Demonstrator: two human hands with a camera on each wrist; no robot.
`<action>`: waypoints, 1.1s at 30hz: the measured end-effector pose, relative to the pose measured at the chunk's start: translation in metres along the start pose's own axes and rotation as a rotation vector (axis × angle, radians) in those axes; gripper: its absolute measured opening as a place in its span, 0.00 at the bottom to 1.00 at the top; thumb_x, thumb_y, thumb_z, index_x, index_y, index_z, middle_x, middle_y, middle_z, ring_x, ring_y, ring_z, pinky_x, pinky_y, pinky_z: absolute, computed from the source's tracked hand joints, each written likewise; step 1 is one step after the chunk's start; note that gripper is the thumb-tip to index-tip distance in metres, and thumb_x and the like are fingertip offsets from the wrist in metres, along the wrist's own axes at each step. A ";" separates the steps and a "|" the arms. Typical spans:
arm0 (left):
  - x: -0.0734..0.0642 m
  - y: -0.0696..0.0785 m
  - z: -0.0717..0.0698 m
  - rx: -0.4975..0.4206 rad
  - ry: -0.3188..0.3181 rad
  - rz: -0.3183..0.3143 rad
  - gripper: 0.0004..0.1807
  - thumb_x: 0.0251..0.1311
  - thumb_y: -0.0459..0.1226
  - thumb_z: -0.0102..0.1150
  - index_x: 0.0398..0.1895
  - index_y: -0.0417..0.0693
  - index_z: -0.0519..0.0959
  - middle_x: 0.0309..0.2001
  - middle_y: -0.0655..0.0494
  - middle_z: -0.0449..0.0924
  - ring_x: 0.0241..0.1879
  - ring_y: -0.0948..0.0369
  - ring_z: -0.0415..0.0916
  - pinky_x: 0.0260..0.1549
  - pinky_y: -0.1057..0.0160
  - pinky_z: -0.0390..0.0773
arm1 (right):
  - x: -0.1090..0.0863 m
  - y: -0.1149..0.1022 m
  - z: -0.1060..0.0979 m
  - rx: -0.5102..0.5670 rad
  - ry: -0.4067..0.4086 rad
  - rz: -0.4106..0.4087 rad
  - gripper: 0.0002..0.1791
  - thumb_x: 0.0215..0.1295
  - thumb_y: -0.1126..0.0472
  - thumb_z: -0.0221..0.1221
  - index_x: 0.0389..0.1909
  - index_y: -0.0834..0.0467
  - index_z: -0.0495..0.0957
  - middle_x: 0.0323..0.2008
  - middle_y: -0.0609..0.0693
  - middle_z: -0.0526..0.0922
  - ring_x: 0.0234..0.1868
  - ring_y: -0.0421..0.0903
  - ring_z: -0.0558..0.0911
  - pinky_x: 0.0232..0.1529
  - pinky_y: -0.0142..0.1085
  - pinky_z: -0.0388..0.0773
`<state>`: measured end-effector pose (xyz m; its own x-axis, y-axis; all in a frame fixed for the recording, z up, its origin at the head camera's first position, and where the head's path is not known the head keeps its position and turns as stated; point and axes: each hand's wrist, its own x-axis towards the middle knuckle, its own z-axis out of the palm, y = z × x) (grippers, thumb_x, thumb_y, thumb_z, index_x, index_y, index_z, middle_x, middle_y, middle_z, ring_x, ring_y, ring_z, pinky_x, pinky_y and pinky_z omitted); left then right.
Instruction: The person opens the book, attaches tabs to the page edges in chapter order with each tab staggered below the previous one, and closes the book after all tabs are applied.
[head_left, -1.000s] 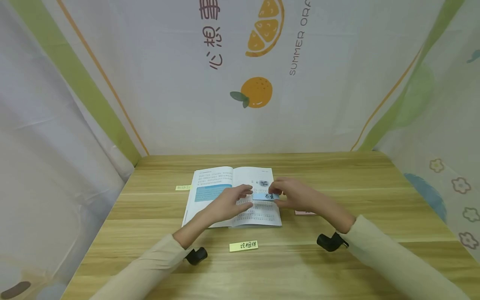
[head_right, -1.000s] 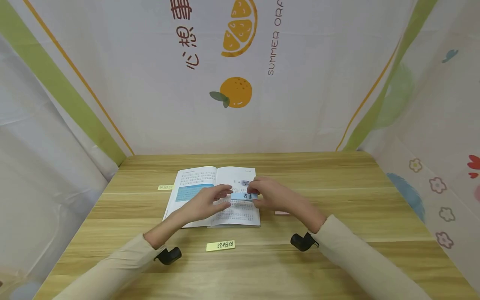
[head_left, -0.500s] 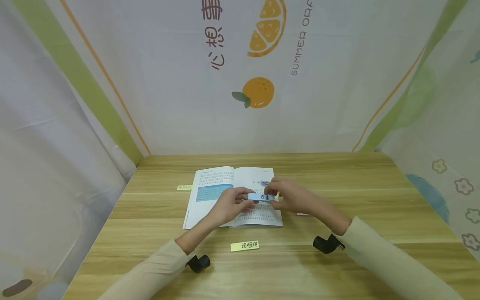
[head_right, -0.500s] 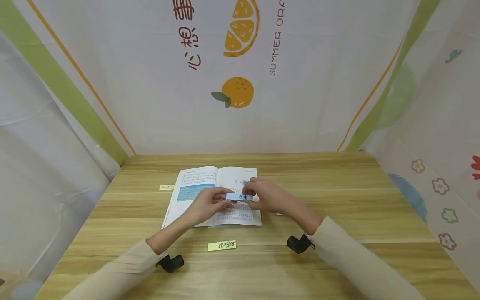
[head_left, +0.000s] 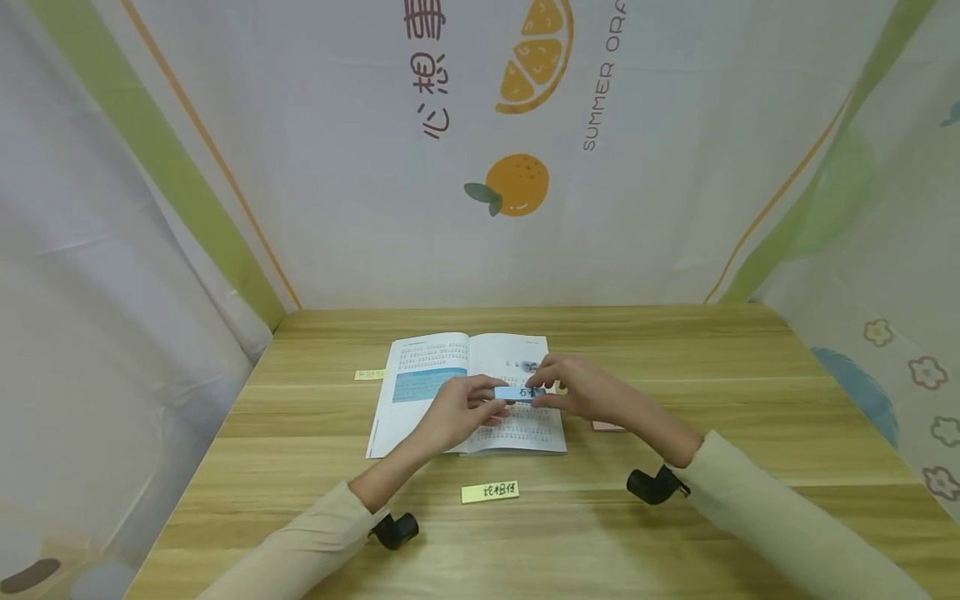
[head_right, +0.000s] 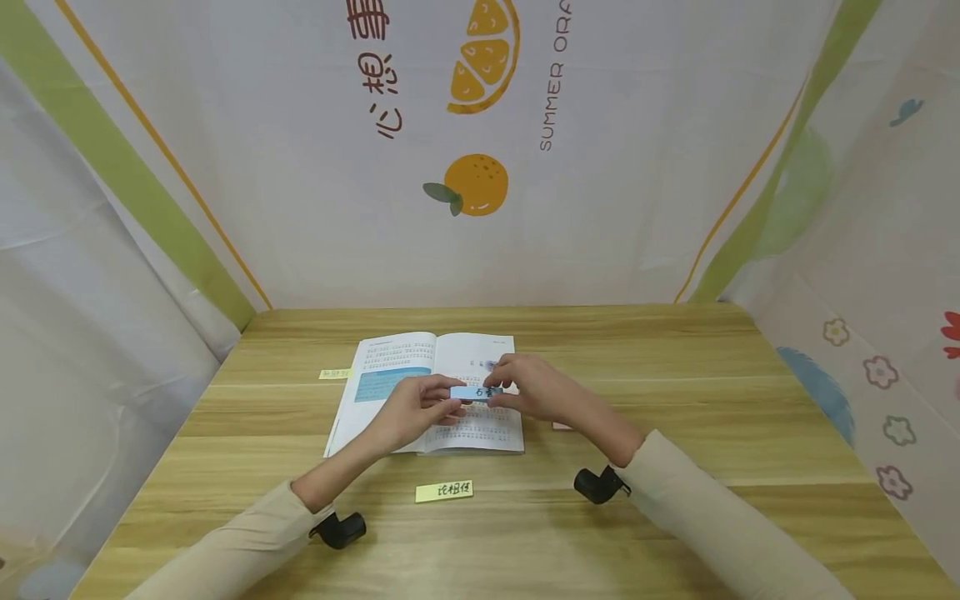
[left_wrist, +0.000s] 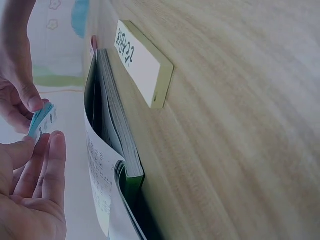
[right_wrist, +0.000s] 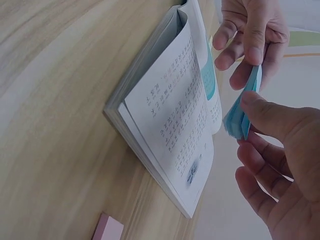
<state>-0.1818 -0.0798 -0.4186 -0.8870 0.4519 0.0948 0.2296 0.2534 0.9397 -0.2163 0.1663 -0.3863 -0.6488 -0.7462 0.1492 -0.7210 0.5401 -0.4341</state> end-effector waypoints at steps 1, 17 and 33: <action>0.000 0.000 0.000 0.002 0.001 -0.002 0.16 0.70 0.26 0.59 0.58 0.29 0.78 0.39 0.42 0.87 0.41 0.47 0.86 0.38 0.60 0.85 | 0.000 0.000 0.000 -0.004 0.001 0.001 0.12 0.64 0.60 0.70 0.47 0.60 0.88 0.42 0.49 0.84 0.41 0.46 0.83 0.40 0.39 0.83; 0.001 -0.001 0.003 0.062 0.010 0.027 0.16 0.68 0.26 0.61 0.57 0.28 0.78 0.43 0.38 0.86 0.40 0.48 0.87 0.35 0.64 0.85 | 0.000 0.004 0.002 0.254 0.026 0.115 0.05 0.66 0.64 0.69 0.35 0.57 0.81 0.32 0.44 0.79 0.32 0.43 0.77 0.34 0.36 0.79; 0.002 -0.003 0.008 0.096 0.040 0.071 0.17 0.66 0.26 0.63 0.57 0.28 0.79 0.41 0.41 0.86 0.37 0.48 0.87 0.33 0.65 0.85 | -0.012 0.003 0.026 0.693 0.137 0.394 0.11 0.74 0.63 0.60 0.35 0.66 0.83 0.27 0.55 0.80 0.27 0.46 0.76 0.27 0.37 0.76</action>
<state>-0.1812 -0.0730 -0.4235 -0.8820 0.4377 0.1747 0.3278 0.3036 0.8946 -0.2049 0.1668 -0.4123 -0.8803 -0.4725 -0.0415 -0.1474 0.3556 -0.9229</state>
